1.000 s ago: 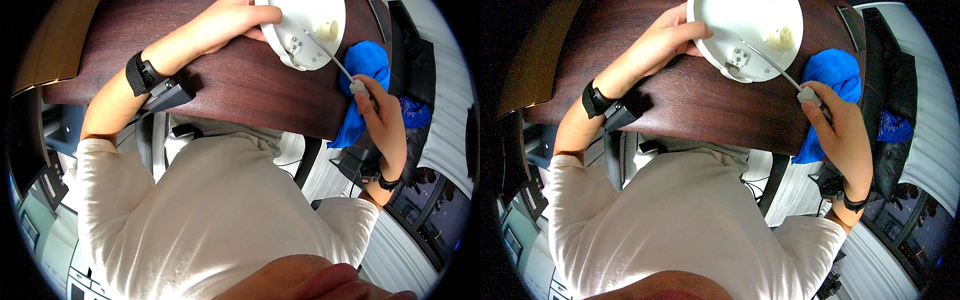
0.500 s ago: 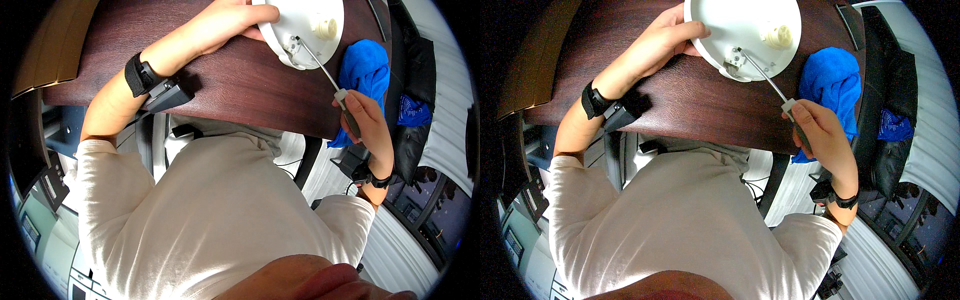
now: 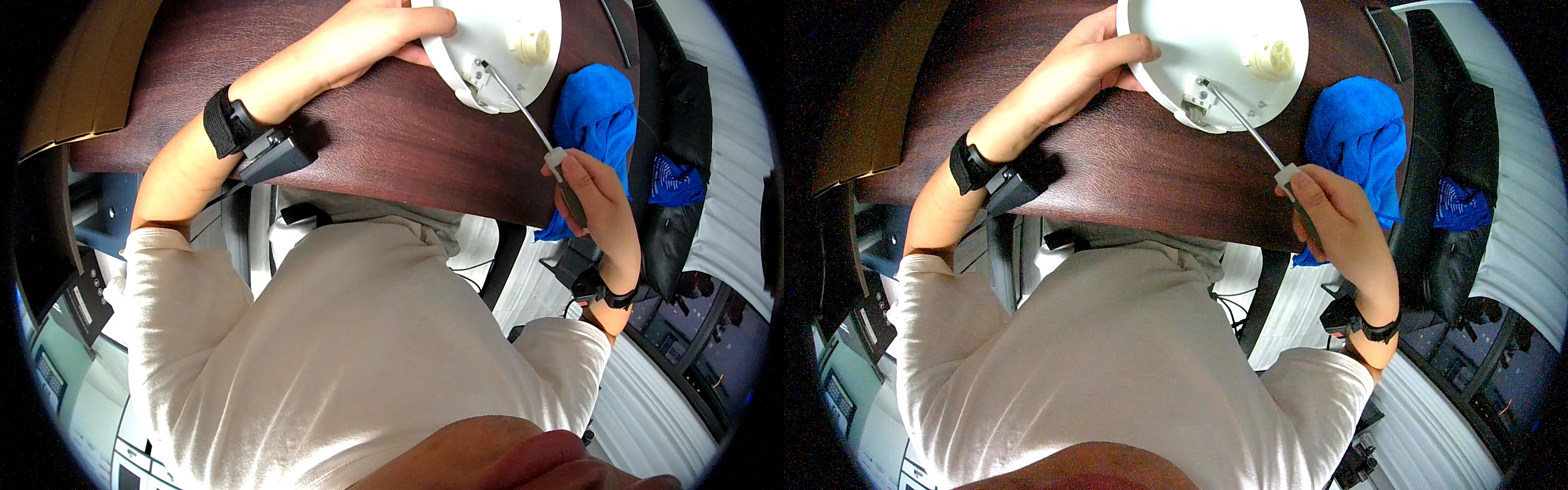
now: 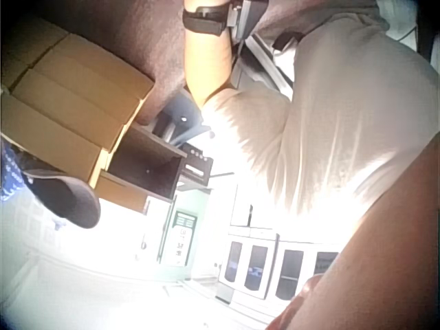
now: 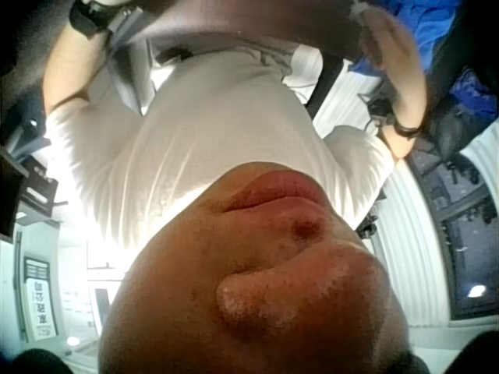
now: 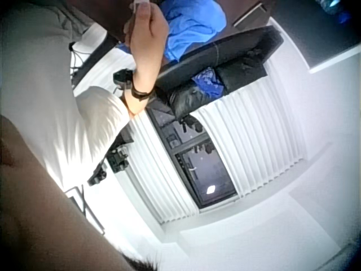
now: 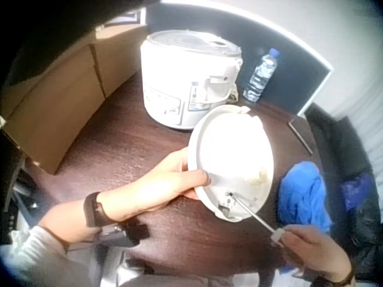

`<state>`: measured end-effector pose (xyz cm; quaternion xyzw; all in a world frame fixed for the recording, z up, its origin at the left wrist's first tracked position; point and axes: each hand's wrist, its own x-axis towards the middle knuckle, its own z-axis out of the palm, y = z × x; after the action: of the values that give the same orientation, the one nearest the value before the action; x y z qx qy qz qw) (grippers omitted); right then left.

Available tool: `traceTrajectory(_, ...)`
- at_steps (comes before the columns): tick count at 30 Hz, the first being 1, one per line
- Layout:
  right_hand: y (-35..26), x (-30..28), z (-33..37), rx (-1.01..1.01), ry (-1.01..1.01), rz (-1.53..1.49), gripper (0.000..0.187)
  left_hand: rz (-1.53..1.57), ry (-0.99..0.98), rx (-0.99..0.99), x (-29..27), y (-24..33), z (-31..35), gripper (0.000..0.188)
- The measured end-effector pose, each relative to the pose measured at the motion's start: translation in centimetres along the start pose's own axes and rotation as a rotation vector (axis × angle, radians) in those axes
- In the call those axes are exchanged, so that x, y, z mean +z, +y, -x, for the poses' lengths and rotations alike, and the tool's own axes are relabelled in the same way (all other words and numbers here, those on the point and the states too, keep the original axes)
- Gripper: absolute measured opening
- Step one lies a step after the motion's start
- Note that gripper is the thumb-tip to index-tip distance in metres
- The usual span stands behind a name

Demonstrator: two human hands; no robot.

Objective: The person uses a screwdriver to tighten screws on the back of a white circular light fixture base. They rotate the fixture to access different screw locations and continue securing the mounting hardware.

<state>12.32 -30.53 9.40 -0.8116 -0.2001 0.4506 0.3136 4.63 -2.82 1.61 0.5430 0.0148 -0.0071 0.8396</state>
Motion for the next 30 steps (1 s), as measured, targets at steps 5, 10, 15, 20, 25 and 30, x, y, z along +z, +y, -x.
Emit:
traceTrajectory(5,0.1,0.1,0.0,0.005,0.001,0.002,0.033,0.007,-0.011,0.009,-0.1,-0.1,0.0,0.045)
traceTrajectory(10,-0.3,-0.1,0.1,0.04,-0.005,0.011,0.033,0.013,-0.04,0.007,-0.3,0.0,0.0,0.044)
traceTrajectory(15,-2.9,-0.5,0.5,0.129,0.021,0.178,0.035,-0.036,-0.011,0.006,-0.1,-0.3,0.0,0.043)
traceTrajectory(20,-7.2,-1.6,-0.4,0.176,0.025,0.531,0.038,-0.025,-0.031,0.022,-0.2,0.0,0.0,0.046)
traceTrajectory(25,-7.3,-1.9,-0.9,-0.212,0.062,1.028,0.027,0.019,-0.056,0.019,-0.9,-0.7,-0.3,0.047)
traceTrajectory(30,-6.3,-2.0,-0.5,-0.511,0.479,1.506,0.019,0.001,-0.009,0.004,0.0,-0.1,-0.2,0.047)
